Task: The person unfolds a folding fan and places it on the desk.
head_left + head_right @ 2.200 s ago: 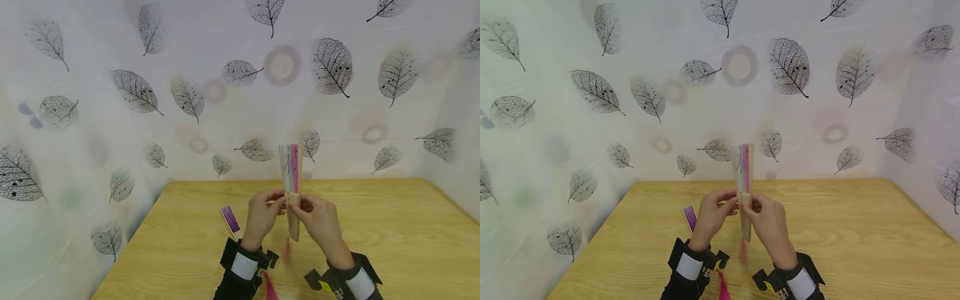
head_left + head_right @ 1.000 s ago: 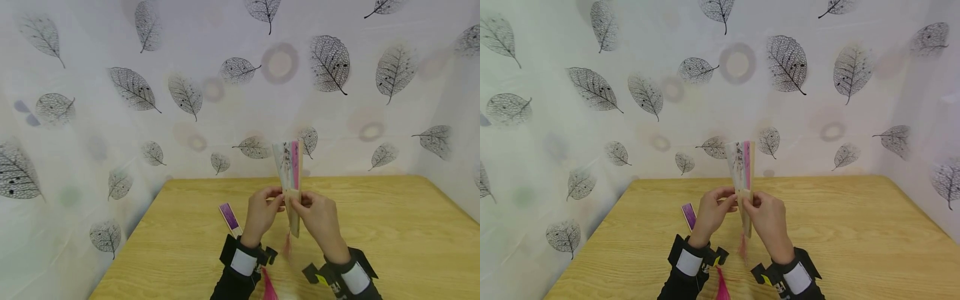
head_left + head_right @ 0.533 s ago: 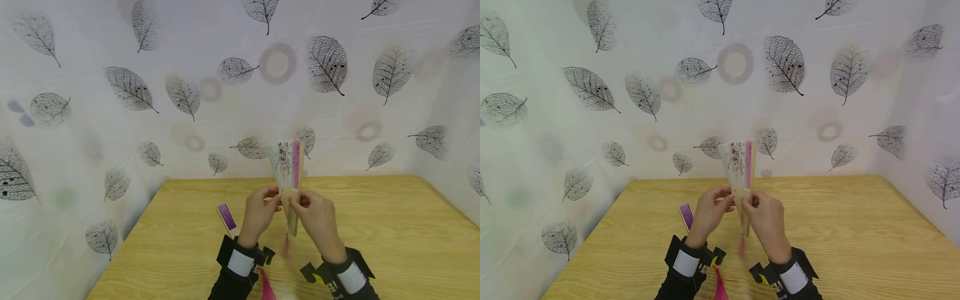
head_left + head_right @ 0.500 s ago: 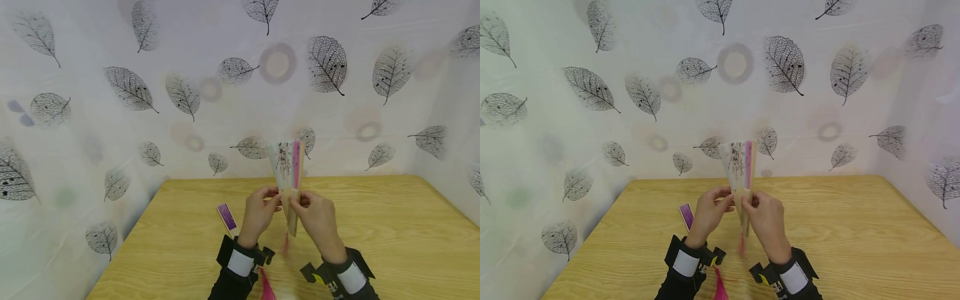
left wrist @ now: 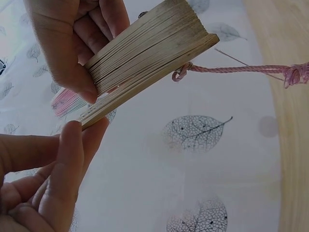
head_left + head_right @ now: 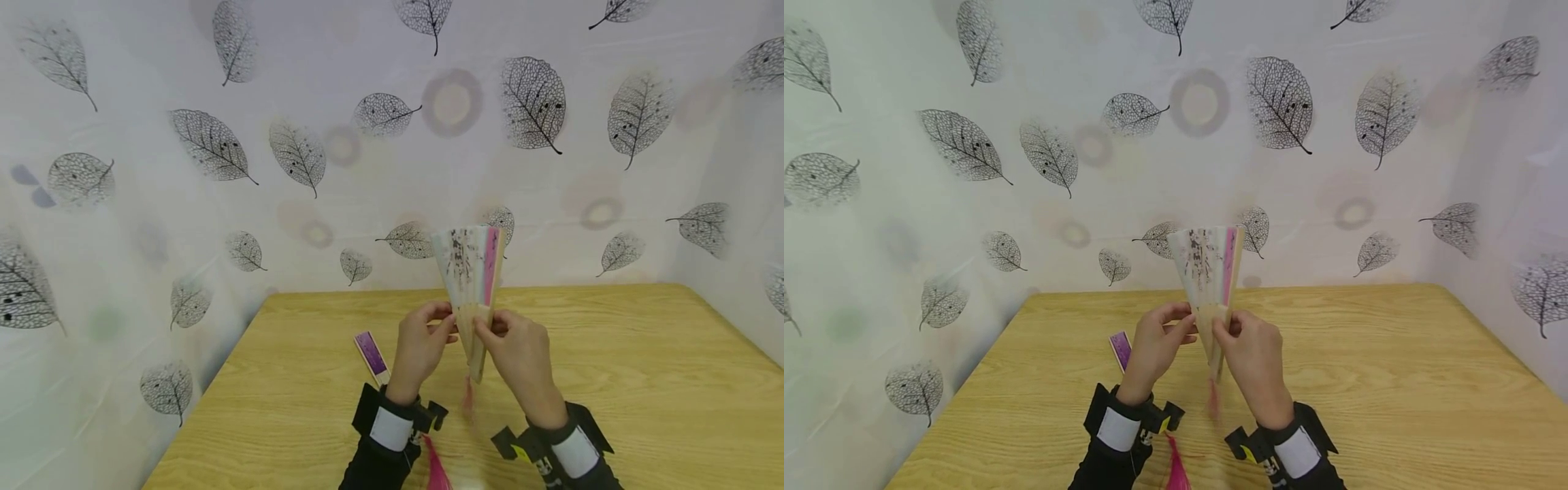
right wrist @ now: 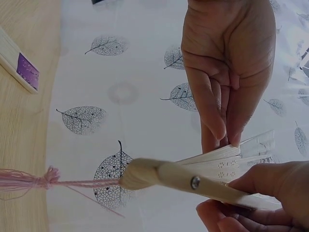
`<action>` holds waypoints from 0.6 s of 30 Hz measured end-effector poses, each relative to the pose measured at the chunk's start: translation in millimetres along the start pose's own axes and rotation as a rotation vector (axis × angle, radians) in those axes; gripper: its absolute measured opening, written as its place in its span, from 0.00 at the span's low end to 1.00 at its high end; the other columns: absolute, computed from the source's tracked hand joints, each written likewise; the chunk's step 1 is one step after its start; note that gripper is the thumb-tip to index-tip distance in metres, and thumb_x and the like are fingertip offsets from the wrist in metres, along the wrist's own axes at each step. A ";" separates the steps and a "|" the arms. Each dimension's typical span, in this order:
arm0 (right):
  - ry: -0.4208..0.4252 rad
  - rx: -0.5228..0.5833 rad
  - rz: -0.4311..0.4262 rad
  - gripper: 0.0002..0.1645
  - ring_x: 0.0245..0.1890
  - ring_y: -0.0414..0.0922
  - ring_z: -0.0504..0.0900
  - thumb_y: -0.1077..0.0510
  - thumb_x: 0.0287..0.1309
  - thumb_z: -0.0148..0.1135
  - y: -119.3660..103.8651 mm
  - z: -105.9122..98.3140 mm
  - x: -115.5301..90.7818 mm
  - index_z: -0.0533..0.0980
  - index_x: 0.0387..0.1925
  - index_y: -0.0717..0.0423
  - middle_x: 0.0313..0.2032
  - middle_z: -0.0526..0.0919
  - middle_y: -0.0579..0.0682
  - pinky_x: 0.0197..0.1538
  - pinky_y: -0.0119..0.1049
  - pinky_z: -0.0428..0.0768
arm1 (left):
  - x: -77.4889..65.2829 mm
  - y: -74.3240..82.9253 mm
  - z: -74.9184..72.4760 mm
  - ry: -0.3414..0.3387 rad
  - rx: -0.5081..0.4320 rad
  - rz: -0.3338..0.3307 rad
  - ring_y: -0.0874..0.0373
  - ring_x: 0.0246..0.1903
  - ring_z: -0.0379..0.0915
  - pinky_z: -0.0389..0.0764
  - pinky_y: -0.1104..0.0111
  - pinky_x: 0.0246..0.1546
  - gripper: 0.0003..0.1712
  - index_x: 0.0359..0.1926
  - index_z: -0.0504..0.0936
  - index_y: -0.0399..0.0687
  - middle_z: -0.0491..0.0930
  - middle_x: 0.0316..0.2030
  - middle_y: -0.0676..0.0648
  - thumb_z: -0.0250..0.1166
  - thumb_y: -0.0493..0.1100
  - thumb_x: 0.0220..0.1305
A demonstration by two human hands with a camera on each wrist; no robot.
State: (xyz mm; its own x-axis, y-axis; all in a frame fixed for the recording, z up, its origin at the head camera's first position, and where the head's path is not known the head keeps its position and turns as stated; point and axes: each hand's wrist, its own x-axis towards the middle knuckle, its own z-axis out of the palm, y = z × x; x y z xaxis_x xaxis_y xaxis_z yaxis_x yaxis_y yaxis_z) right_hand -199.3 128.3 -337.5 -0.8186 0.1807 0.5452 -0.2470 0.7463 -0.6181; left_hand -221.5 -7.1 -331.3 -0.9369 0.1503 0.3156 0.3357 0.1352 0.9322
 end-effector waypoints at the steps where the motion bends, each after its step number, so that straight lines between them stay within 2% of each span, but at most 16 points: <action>1: 0.000 0.001 -0.003 0.11 0.20 0.49 0.82 0.59 0.51 0.65 0.2 0.0 0.1 0.81 0.24 0.65 0.21 0.84 0.57 0.20 0.36 0.78 | -0.1 0.3 -0.1 -0.001 0.001 0.001 0.47 0.32 0.83 0.84 0.73 0.29 0.10 0.41 0.78 0.30 0.80 0.38 0.34 0.59 0.33 0.61; 7: 0.011 -0.009 -0.029 0.11 0.19 0.48 0.81 0.59 0.51 0.65 1.3 0.5 -0.3 0.80 0.20 0.63 0.19 0.83 0.56 0.19 0.34 0.77 | -0.7 -0.8 -0.7 -0.001 0.005 0.002 0.47 0.32 0.83 0.85 0.72 0.30 0.10 0.43 0.79 0.32 0.81 0.39 0.35 0.59 0.33 0.61; 13: 0.010 -0.007 -0.008 0.12 0.21 0.50 0.83 0.58 0.52 0.64 0.2 0.8 -0.1 0.81 0.27 0.67 0.22 0.84 0.59 0.22 0.40 0.80 | -1.3 0.6 -1.0 0.005 0.004 -0.010 0.48 0.33 0.83 0.85 0.72 0.30 0.10 0.43 0.79 0.33 0.81 0.39 0.36 0.59 0.34 0.62; 18: 0.016 -0.008 -0.001 0.13 0.22 0.51 0.83 0.59 0.52 0.64 -0.8 0.4 -0.5 0.80 0.28 0.69 0.23 0.84 0.60 0.21 0.40 0.80 | -1.1 0.9 -0.2 0.002 0.017 -0.004 0.48 0.34 0.83 0.85 0.71 0.31 0.11 0.43 0.79 0.33 0.81 0.38 0.36 0.59 0.36 0.62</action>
State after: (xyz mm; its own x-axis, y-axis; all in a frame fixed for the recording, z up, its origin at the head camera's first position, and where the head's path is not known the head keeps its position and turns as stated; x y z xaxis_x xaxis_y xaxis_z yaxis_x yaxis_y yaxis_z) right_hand -198.9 127.3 -337.5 -0.8098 0.1899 0.5552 -0.2441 0.7513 -0.6131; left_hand -220.3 -7.4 -330.9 -0.9386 0.1473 0.3119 0.3331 0.1522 0.9305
